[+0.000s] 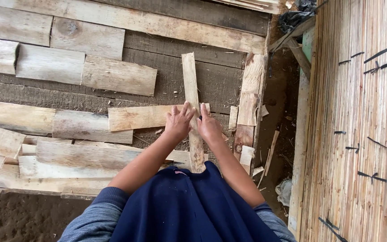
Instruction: The person uses a red utility knife to shave and smooth the edges of wooden planks on a workbench. They repeatedly pick up planks, shave their edges, and place them back down, continuing this process throughout the clip.
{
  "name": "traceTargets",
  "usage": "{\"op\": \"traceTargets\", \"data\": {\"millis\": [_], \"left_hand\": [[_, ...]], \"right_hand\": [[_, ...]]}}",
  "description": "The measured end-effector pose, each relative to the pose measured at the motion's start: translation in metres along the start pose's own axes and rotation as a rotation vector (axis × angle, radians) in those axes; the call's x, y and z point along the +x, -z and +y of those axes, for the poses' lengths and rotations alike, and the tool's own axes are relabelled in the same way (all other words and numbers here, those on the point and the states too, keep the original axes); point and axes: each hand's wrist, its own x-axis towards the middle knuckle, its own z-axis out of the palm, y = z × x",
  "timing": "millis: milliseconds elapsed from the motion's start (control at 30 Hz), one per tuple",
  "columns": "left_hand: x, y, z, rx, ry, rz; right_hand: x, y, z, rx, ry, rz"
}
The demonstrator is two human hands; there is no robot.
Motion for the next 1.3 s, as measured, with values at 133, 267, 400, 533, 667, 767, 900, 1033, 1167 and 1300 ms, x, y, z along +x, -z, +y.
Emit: {"op": "traceTargets", "data": {"millis": [133, 267, 400, 533, 667, 767, 900, 1033, 1167, 1300], "left_hand": [[0.000, 0.006, 0.000, -0.019, -0.003, 0.010], [0.002, 0.004, 0.002, -0.022, 0.006, 0.001], [0.002, 0.010, 0.003, -0.042, 0.013, -0.002], [0.002, 0.004, 0.001, -0.035, 0.013, 0.005], [0.004, 0.000, 0.000, -0.033, 0.013, 0.031], [0.002, 0.004, 0.003, -0.036, 0.010, 0.033], [-0.001, 0.008, 0.004, -0.041, 0.010, 0.033], [-0.004, 0.017, 0.007, -0.033, -0.002, 0.050], [-0.001, 0.013, 0.006, -0.039, 0.004, 0.053], [-0.003, 0.016, 0.007, -0.038, 0.008, 0.034]], "right_hand": [[0.003, 0.004, -0.004, -0.040, 0.016, -0.016], [0.019, -0.005, 0.005, -0.066, 0.018, -0.052], [0.024, -0.007, 0.007, -0.116, 0.013, -0.079], [0.004, 0.010, -0.014, -0.097, -0.010, -0.086], [-0.013, 0.019, -0.026, -0.104, -0.035, -0.111], [-0.024, 0.018, -0.026, -0.114, -0.053, -0.129], [-0.042, 0.023, -0.028, -0.064, -0.038, -0.132], [-0.043, 0.010, -0.014, -0.077, -0.045, -0.134], [-0.050, 0.004, -0.009, -0.029, -0.022, -0.131], [-0.053, -0.013, 0.003, -0.053, 0.020, -0.073]]}}
